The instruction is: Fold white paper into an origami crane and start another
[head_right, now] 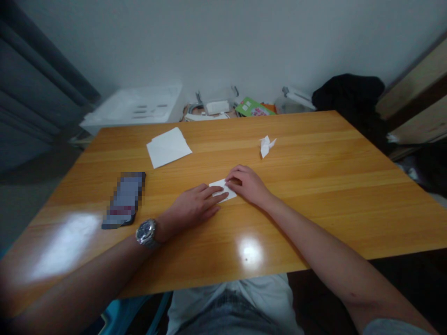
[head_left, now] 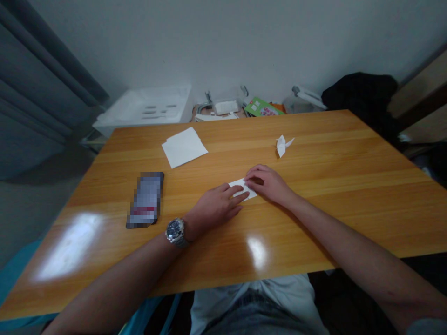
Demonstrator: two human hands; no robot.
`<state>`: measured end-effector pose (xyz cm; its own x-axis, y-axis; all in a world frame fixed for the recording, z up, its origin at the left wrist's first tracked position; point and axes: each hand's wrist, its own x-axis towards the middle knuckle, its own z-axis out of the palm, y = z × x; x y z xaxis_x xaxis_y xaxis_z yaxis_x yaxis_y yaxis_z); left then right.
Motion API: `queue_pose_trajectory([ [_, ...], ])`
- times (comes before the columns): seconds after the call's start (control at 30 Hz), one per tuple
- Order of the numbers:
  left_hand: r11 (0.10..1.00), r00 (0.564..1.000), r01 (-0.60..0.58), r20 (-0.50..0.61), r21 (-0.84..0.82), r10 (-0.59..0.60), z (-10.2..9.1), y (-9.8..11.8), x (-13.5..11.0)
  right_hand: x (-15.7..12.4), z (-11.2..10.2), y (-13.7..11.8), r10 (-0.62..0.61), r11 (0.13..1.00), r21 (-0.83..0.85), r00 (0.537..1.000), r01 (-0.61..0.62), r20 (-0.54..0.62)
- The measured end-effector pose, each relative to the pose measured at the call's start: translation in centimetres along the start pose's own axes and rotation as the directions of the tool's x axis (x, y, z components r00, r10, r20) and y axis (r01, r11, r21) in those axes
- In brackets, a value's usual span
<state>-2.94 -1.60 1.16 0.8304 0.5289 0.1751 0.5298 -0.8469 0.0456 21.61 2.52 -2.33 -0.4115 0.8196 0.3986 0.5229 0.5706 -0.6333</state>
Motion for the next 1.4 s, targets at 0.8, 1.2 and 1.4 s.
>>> queue_pose_trajectory([
  [0.8, 0.997, 1.000, 0.029, -0.008, -0.067, -0.029, 0.7, 1.1, -0.1, -0.2, -2.4, 0.8, -0.189, 0.973, -0.098, 0.966, 0.208, 0.174],
  [1.2, 0.999, 1.000, 0.020, 0.009, -0.037, -0.020, 0.5, 1.3, 0.0, -0.3, -2.7, 0.6, -0.123, 0.979, -0.134, 0.969, 0.154, 0.216],
  [1.4, 0.999, 0.999, 0.039, 0.027, -0.027, -0.038, 0.4, 1.5, 0.1, -0.4, -3.5, 0.6, -0.177, 0.968, -0.120, 0.940, 0.220, 0.292],
])
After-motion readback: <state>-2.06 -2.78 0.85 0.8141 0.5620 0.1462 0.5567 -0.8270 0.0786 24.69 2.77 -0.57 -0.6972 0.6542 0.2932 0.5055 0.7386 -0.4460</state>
